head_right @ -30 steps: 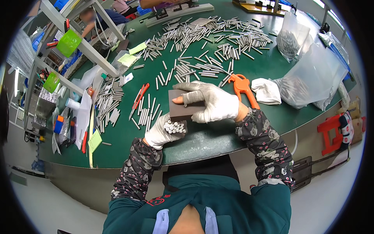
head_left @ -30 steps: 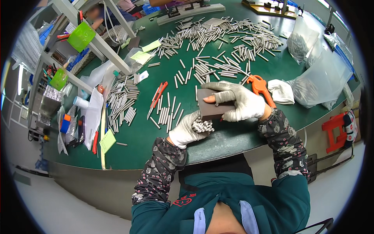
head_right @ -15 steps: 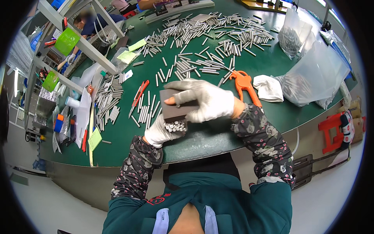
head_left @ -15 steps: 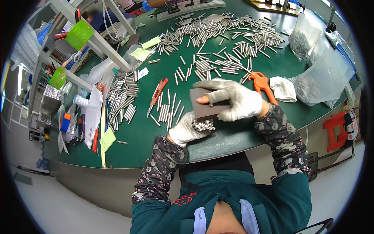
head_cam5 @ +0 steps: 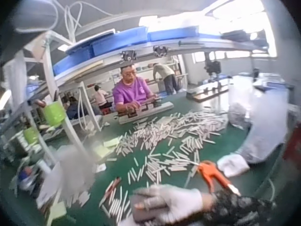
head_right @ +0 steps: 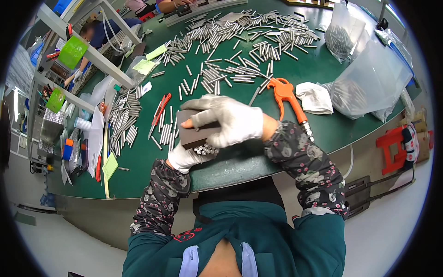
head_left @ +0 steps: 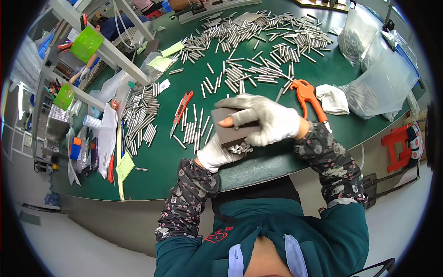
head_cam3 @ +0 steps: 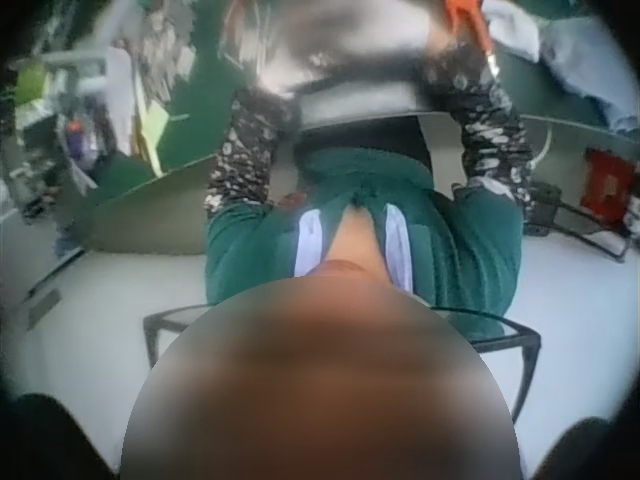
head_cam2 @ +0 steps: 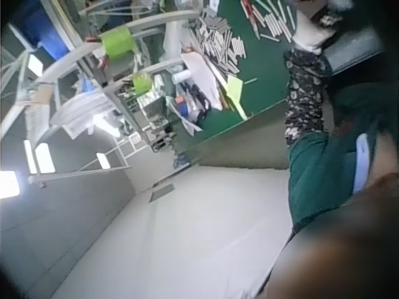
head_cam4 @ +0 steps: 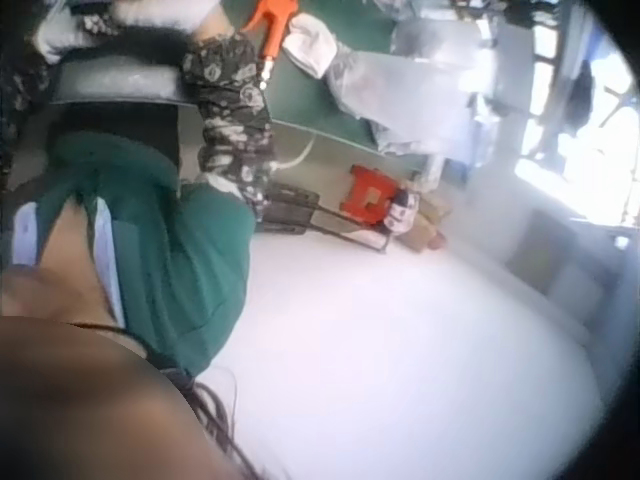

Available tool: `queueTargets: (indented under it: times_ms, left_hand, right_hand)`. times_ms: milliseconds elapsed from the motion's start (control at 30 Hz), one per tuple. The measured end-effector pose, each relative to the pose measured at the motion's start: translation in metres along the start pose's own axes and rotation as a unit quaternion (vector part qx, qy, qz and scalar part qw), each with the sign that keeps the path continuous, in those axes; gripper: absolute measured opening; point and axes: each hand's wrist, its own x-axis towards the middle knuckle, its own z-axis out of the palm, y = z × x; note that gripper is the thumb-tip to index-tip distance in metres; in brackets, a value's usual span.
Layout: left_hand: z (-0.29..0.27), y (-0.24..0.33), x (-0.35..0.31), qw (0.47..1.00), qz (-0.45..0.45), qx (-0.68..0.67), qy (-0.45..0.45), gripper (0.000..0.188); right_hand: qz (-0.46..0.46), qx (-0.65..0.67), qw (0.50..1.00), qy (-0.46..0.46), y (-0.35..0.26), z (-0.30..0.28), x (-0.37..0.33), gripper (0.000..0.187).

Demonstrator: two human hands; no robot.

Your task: The recorder bundles small metal pins together and uses an abrasive block to polish their ends.

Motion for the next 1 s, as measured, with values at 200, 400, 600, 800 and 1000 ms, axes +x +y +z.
queueTargets:
  times_ms: [200, 400, 600, 800, 1000]
  left_hand:
    - [-0.002, -0.002, 0.000, 1.000, -0.003, 0.017, -0.002, 0.056]
    - [-0.001, -0.010, -0.002, 0.995, -0.008, -0.088, 0.053, 0.047]
    - [-0.003, -0.016, -0.002, 0.995, -0.011, -0.085, 0.056, 0.049]
    - [0.000, -0.003, 0.001, 0.999, -0.035, -0.014, 0.032, 0.057]
    - [-0.002, -0.004, -0.001, 0.999, 0.002, -0.027, 0.020, 0.055]
  right_hand:
    - [0.057, 0.001, 0.998, 0.014, -0.004, -0.015, -0.019, 0.046]
    - [0.093, 0.006, 0.995, 0.046, -0.007, -0.021, -0.020, 0.050]
    - [0.115, 0.029, 0.991, 0.055, -0.007, -0.022, -0.029, 0.052]
    - [0.113, -0.003, 0.993, 0.025, -0.011, -0.014, -0.022, 0.050]
    - [0.073, -0.031, 0.997, 0.010, -0.011, -0.014, -0.009, 0.051]
